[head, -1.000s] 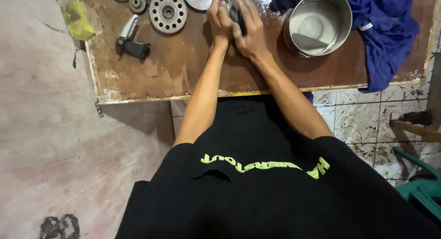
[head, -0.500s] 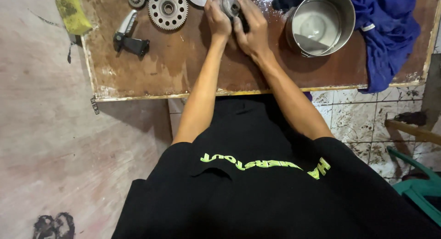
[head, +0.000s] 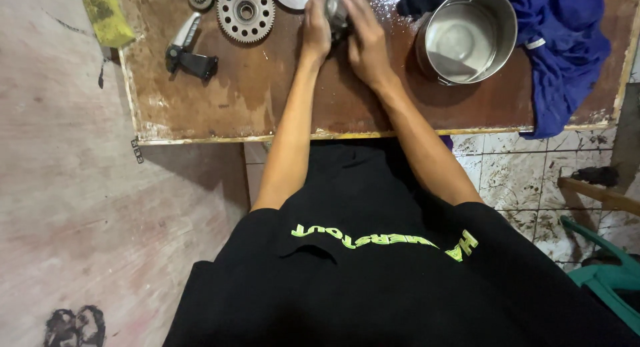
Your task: Clean a motorcycle piston using sandpaper and a liquid cleaning solution.
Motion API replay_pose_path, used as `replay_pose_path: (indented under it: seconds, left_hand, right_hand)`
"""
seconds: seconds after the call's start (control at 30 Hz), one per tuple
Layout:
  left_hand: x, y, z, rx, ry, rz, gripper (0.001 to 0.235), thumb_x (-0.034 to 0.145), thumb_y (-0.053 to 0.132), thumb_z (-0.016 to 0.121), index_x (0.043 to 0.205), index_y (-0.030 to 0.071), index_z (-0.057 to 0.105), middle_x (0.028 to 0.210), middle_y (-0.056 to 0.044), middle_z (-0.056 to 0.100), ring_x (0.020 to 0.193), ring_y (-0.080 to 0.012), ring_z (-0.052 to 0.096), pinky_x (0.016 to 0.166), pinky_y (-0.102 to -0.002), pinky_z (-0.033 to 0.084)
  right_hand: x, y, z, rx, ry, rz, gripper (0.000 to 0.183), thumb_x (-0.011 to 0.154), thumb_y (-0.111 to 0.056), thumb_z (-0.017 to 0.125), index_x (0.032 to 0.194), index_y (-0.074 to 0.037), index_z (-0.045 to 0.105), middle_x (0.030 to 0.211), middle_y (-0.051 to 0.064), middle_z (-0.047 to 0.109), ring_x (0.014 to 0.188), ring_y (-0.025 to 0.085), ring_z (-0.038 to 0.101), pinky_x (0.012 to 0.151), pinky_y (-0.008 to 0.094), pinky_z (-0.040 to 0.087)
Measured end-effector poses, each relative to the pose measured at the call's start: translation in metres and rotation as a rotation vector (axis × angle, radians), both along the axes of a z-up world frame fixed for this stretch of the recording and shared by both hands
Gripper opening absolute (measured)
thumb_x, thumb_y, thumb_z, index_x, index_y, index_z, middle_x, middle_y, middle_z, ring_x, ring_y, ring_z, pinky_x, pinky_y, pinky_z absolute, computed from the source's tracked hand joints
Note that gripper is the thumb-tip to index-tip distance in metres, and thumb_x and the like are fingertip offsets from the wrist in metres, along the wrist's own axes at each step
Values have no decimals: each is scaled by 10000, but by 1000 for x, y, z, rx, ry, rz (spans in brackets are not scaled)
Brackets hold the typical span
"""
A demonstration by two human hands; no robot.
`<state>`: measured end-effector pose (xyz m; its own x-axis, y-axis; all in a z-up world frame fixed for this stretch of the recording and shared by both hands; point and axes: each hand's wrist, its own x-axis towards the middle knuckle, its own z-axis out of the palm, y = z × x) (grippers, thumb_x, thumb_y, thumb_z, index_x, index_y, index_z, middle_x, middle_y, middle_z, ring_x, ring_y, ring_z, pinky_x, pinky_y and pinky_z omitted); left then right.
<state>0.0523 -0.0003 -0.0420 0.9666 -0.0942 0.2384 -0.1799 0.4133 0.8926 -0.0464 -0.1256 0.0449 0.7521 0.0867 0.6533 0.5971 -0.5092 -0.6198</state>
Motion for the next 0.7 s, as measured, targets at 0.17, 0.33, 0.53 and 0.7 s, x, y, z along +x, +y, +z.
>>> replay_pose_path:
  seconds: [0.17, 0.33, 0.53, 0.7]
  left_hand:
    - [-21, 20, 46, -258, 254, -485, 458, 1125, 442, 316, 1210, 82, 585, 907, -66, 640, 704, -161, 582, 610, -314, 458]
    - [-27, 20, 67, -345, 311, -467, 469, 1103, 490, 365, 1244, 76, 533, 1082, -111, 680, 778, -205, 630, 628, -338, 490]
    - [-22, 18, 62, -318, 197, -455, 406, 1097, 515, 444, 1245, 138, 476, 1089, -144, 693, 701, -187, 633, 533, -335, 497]
    - [-19, 22, 60, -373, 184, -573, 450, 1085, 534, 427, 1277, 133, 494, 1137, -157, 679, 803, -191, 670, 618, -352, 561]
  right_hand:
    - [2, -6, 2, 179, 138, -98, 504, 852, 174, 594, 1323, -2, 632, 1384, 196, 648, 1348, 348, 627, 1170, 423, 492]
    - [-1, -13, -20, 265, 83, -330, 280, 1001, 90, 605, 1261, -2, 651, 1204, 168, 700, 1142, 299, 706, 1031, 370, 549]
    - [-40, -57, 48, 166, 137, -405, 275, 997, 18, 680, 1269, 40, 652, 1153, 160, 708, 1052, 274, 708, 942, 358, 569]
    - [-80, -127, 80, -162, 289, -559, 226, 880, 50, 721, 1101, 2, 724, 1082, 197, 691, 922, 282, 722, 803, 380, 594]
